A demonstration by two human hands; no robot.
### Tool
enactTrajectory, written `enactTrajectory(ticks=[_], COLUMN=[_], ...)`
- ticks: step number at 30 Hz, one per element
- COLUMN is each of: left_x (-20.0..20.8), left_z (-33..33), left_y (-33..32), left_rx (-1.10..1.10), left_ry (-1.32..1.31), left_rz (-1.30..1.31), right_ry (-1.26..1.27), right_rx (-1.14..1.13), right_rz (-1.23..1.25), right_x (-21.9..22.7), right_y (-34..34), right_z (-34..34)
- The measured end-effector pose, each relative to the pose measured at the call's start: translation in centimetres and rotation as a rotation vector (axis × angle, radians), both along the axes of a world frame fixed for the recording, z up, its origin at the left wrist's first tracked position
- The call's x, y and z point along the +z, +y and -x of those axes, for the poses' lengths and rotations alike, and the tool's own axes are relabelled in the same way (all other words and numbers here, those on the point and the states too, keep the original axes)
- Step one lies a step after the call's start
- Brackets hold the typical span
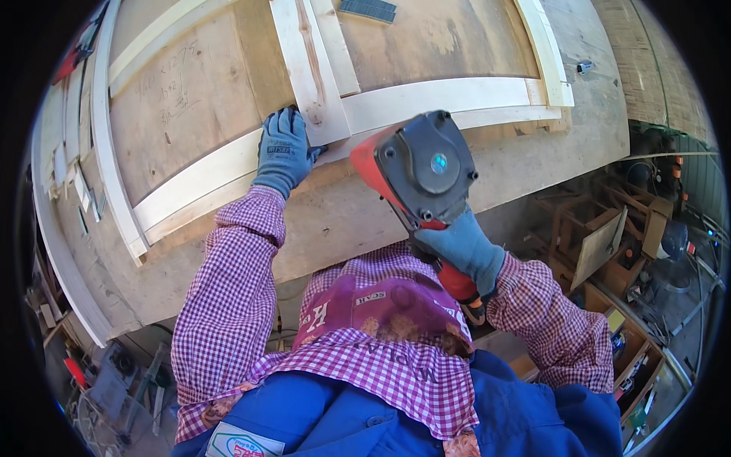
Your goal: The person assembles a wooden frame on a workbench, positioning wooden planks and using a nail gun to fasten them together. The person repeatedly aligns and secures the pieces to form a rectangular structure.
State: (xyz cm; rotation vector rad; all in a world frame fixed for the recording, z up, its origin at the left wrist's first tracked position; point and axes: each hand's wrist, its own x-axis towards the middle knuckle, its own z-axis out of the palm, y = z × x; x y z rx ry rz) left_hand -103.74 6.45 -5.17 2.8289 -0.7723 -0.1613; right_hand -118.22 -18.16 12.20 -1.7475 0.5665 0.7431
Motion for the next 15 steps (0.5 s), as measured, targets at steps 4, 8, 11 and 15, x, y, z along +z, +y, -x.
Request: enactTrajectory(ticks=[4, 8, 11, 15], left_x=[0.2, 0.9, 0.5, 1.0], left_z=[0.0, -0.2, -0.3, -0.6], left_y=[0.0, -0.3, 0.0, -0.1], left_rx=[0.010, 0.014, 0.020, 0.006], left_ry=[0.024, 0.083, 0.038, 0.068], left_rz=[0.018, 0.015, 0.022, 0.006], right_ry=[-0.120, 0.100, -0.038, -0.400], right_rx=[0.034, -0.224, -0.106, 0.237], right_rz=[0.032, -0.054, -0.006, 0.184], right_x=[-0.4, -2.5, -1.9, -2.7], right_y=[0.3, 0.7, 0.2, -0.3], right_z=[0.5, 0.6, 1.2, 1.2])
